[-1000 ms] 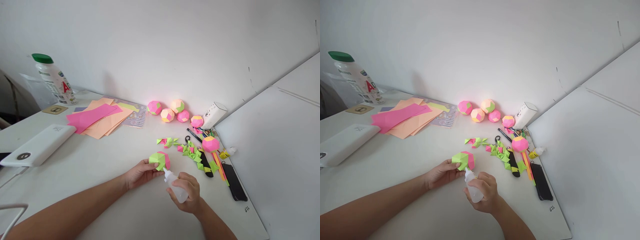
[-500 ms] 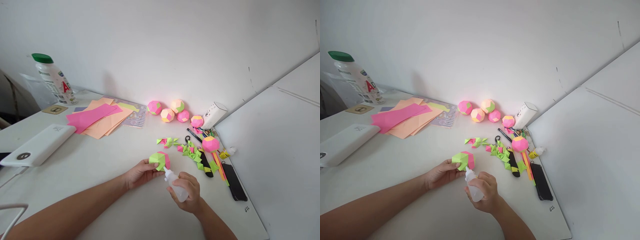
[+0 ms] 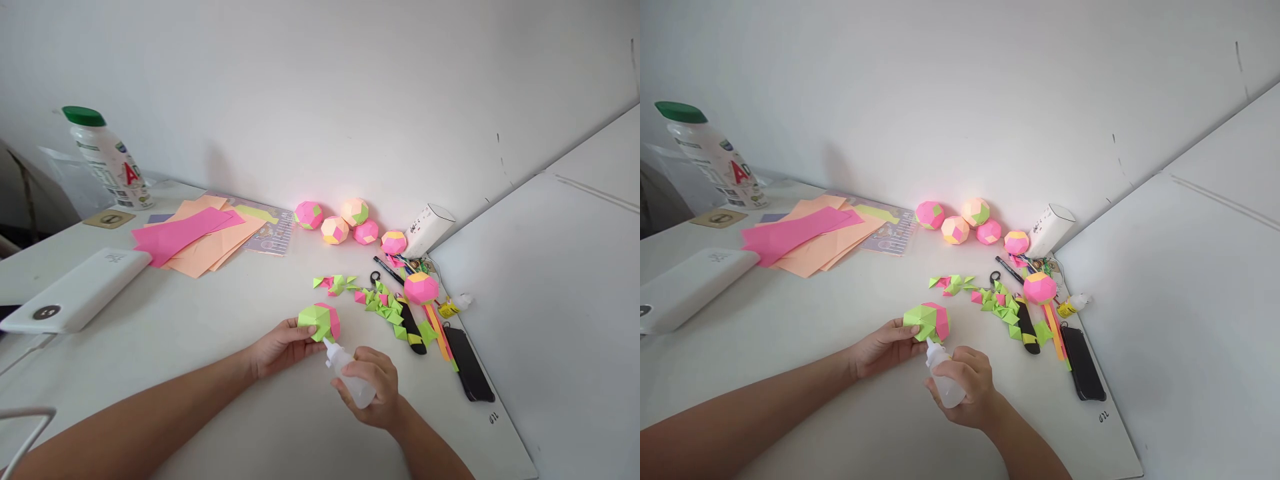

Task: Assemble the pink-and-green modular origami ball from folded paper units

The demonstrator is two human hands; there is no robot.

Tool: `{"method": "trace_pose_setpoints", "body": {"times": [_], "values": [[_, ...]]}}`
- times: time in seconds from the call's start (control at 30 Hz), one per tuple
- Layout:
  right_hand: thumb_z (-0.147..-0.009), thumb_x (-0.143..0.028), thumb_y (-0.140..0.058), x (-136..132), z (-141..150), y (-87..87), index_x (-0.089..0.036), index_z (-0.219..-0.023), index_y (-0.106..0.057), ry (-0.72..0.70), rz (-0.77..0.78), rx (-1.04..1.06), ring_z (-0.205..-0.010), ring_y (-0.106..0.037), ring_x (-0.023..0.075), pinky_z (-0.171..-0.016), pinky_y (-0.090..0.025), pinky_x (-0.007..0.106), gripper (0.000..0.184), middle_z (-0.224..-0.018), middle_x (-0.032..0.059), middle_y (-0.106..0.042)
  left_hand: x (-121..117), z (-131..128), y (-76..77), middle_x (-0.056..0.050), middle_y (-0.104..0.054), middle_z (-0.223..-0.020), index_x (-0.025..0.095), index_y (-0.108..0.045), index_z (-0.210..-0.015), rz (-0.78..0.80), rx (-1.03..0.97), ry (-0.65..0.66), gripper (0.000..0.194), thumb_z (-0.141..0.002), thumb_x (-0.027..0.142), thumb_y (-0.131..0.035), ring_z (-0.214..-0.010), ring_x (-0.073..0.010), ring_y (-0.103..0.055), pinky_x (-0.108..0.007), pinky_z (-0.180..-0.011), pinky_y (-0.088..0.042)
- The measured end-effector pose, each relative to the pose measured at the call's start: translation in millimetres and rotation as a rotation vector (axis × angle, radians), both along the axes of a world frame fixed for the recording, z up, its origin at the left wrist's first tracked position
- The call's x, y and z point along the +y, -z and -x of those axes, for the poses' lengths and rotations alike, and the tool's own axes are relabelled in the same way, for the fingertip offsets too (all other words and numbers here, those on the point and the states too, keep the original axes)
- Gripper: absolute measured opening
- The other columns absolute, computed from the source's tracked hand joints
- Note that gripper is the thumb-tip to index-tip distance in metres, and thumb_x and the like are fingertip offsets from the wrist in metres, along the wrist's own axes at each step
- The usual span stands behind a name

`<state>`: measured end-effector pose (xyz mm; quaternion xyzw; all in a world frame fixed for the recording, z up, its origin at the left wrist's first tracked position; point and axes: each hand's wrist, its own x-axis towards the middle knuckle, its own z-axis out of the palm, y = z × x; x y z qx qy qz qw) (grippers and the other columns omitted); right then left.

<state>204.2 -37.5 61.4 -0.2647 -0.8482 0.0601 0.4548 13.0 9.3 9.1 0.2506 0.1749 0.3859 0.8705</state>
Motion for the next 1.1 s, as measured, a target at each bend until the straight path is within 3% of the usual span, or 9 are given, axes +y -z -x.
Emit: {"method": "trace_pose_setpoints", "body": {"times": [0.73,0.97,1.1], "values": [[-0.078,-0.019,-0.061,1,0,-3.1,-0.023,-0.090,-0.052,0.041,0.030,0.040,-0.045,-0.039,0.0127,-0.039,-0.035,0.024,0.016,-0.056,-0.0038,-0.049,1,0,0.7,-0.012,-0.069,-0.100,0.010,-0.069,-0.094,0.025,-0.005,-0.008,0.015,-0.081,0.015,-0.063,-0.099,-0.0226,-0.062,-0.036,-0.096,-0.045],[-0.076,-0.023,-0.063,0,-6,-4.2,-0.024,-0.090,-0.054,0.083,0.123,0.109,-0.050,-0.053,0.0154,-0.045,-0.044,0.027,0.016,-0.060,-0.0020,-0.055,-1,0,-1.5,-0.012,-0.069,-0.102,0.010,-0.068,-0.098,0.002,-0.008,0.000,0.017,-0.084,0.016,-0.060,-0.102,-0.0237,-0.062,-0.038,-0.099,-0.043],[-0.074,-0.020,-0.064,1,-12,-9.8,-0.023,-0.088,-0.055,0.141,0.112,0.116,-0.050,-0.056,0.0159,-0.044,-0.045,0.026,0.018,-0.059,-0.0021,-0.056,-1,0,-1.5,-0.014,-0.068,-0.105,0.009,-0.067,-0.100,0.016,0.025,-0.002,0.019,-0.085,0.018,-0.059,-0.102,-0.0239,-0.063,-0.038,-0.098,-0.045]]}}
